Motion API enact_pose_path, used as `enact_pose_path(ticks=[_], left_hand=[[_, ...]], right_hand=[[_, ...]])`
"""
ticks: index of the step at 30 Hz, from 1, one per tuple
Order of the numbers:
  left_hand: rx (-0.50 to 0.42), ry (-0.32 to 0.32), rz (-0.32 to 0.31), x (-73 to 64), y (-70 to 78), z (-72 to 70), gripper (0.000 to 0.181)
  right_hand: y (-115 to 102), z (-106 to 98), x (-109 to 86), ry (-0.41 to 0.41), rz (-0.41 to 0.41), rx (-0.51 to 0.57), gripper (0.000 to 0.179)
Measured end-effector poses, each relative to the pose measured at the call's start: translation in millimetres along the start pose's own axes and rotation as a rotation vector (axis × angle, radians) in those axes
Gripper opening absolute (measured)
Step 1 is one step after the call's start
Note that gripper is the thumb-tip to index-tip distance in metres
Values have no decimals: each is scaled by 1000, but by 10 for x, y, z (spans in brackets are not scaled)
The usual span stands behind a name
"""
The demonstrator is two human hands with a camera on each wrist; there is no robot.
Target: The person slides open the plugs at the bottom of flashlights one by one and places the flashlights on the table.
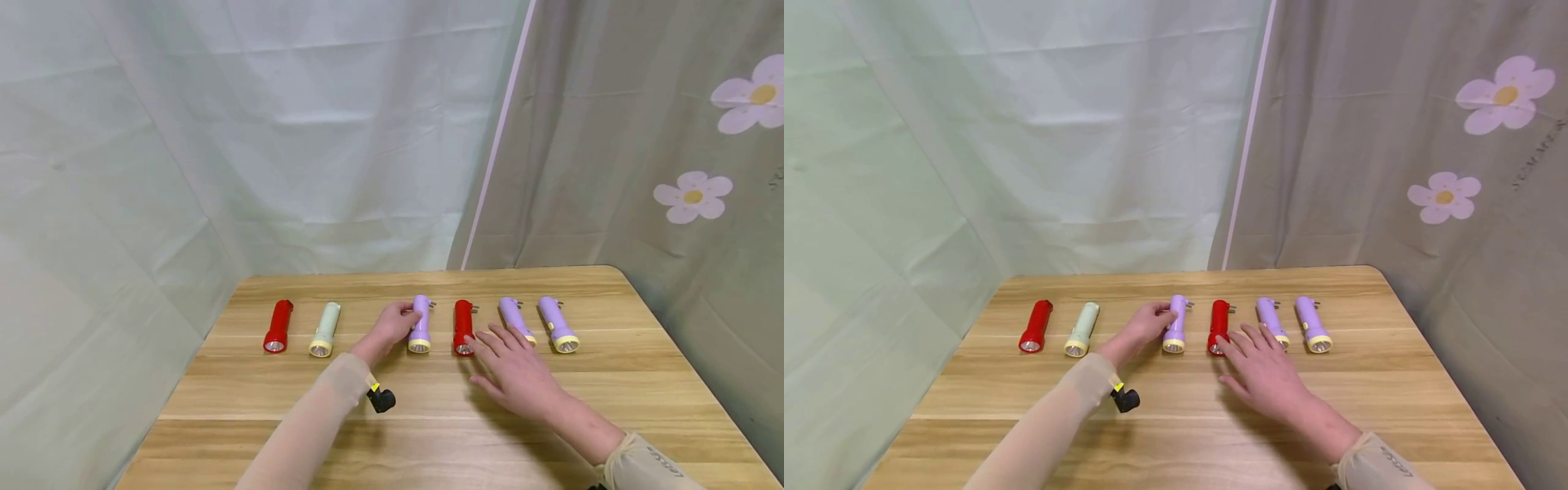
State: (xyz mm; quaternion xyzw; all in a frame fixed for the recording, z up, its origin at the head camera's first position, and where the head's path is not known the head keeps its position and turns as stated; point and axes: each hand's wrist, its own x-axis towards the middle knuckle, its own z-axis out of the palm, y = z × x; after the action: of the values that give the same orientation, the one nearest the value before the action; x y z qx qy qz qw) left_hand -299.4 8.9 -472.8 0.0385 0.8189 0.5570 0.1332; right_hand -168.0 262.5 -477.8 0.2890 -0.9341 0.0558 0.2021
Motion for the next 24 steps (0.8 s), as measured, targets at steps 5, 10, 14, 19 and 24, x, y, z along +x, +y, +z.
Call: enact_pose_path(ticks=[5, 10, 14, 19, 24], left_hand=[[24, 0, -29, 13, 5, 13, 46], [40, 18, -61, 19, 20, 9, 46], [39, 29, -71, 13, 34, 2, 45], [31, 25, -70, 18, 25, 1, 44], [63, 26, -68, 34, 7, 20, 43]], right_hand=[[-8, -11, 3, 5, -3, 5, 68], [-9, -10, 3, -11, 6, 10, 68], [-5, -12, 0, -23, 8, 7, 68], [-10, -29, -2, -30, 9, 9, 68], [-15, -37, -8, -28, 8, 5, 67]])
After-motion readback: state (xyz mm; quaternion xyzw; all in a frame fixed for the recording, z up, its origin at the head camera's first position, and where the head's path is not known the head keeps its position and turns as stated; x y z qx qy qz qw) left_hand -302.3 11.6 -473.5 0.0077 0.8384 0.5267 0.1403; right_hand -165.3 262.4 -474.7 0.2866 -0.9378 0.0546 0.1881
